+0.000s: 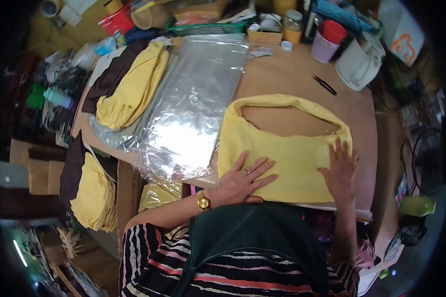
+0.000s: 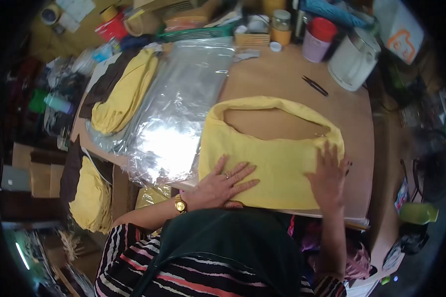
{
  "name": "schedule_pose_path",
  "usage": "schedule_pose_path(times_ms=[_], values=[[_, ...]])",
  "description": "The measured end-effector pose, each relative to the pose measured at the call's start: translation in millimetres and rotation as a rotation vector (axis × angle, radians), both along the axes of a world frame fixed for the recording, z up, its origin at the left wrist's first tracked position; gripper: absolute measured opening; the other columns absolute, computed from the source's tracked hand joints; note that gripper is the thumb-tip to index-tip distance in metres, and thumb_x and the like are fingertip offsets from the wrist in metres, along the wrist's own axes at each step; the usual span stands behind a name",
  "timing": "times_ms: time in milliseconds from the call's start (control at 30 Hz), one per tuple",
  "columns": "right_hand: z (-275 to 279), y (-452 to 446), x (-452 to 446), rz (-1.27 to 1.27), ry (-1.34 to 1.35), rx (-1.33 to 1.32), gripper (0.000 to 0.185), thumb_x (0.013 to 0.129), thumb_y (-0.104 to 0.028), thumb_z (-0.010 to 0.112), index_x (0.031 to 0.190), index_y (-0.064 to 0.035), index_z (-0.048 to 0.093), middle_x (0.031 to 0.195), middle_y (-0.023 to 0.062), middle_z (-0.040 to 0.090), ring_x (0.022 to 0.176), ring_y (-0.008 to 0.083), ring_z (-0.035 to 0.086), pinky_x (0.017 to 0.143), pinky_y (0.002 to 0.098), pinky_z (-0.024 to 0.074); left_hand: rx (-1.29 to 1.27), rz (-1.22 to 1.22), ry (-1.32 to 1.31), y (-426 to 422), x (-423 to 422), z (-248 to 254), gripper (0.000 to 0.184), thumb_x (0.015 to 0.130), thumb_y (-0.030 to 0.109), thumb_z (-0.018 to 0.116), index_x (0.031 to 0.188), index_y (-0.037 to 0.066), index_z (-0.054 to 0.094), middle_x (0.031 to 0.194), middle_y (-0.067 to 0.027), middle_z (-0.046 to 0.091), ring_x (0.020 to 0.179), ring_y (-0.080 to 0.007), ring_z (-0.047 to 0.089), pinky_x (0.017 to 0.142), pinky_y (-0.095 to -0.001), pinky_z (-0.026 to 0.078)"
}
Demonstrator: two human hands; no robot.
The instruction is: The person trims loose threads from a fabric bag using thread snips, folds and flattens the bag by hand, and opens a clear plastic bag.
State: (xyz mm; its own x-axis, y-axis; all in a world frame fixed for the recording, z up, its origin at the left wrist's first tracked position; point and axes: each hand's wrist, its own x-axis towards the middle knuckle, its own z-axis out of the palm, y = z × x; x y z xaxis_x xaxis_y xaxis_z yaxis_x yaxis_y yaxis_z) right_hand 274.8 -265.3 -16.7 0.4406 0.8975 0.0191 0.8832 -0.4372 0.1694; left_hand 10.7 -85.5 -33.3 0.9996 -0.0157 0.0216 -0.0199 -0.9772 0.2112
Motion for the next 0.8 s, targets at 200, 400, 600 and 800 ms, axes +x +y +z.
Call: schedule_pose_path(times_ms=[200,400,600,800], values=[[-3,133,-120,0.679,0.699,0.088,0.059,0.093,-0.038,0.056,0.140,-0.0031,0.046,0.146,0.0156,0.045,0.140,0.0305,0.034,0.117,0.0463,0.0200,-0.148,0.022,0.285,8,-6,-26,0.071,0.090,0.055,0.051,0.147,0.015,0.038,0.152,-0.0137,0.033,0.137,-0.0299,0.038,0.114,-0.0581,0.017],[-42,188,-116,0.622,0.560,-0.017,0.079,0.094,-0.054,0.047,0.153,-0.0093,0.022,0.160,0.0108,0.018,0.147,0.0284,0.014,0.120,0.0441,0.0107,-0.294,0.007,-0.111,10,-11,-29,0.071,0.087,0.047,0.057,0.145,0.011,0.039,0.145,-0.0183,0.040,0.132,-0.0351,0.042,0.112,-0.0529,0.022],[-47,188,-114,0.656,0.503,0.002,0.080,0.092,-0.055,0.050,0.153,-0.0089,0.023,0.160,0.0112,0.019,0.147,0.0309,0.017,0.120,0.0458,0.0124,-0.409,-0.038,-0.159,22,-25,-25,0.070,0.080,0.026,0.066,0.144,0.012,0.042,0.140,-0.0162,0.047,0.129,-0.0308,0.046,0.108,-0.0500,0.030],[-39,211,-93,0.551,0.505,0.049,0.077,0.090,-0.051,0.056,0.148,-0.0063,0.032,0.156,0.0151,0.026,0.145,0.0333,0.021,0.119,0.0464,0.0145,0.021,0.764,-0.159,72,-133,39,0.039,0.073,0.014,0.071,0.111,0.008,0.060,0.104,-0.0130,0.059,0.103,-0.0285,0.058,0.088,-0.0442,0.043]])
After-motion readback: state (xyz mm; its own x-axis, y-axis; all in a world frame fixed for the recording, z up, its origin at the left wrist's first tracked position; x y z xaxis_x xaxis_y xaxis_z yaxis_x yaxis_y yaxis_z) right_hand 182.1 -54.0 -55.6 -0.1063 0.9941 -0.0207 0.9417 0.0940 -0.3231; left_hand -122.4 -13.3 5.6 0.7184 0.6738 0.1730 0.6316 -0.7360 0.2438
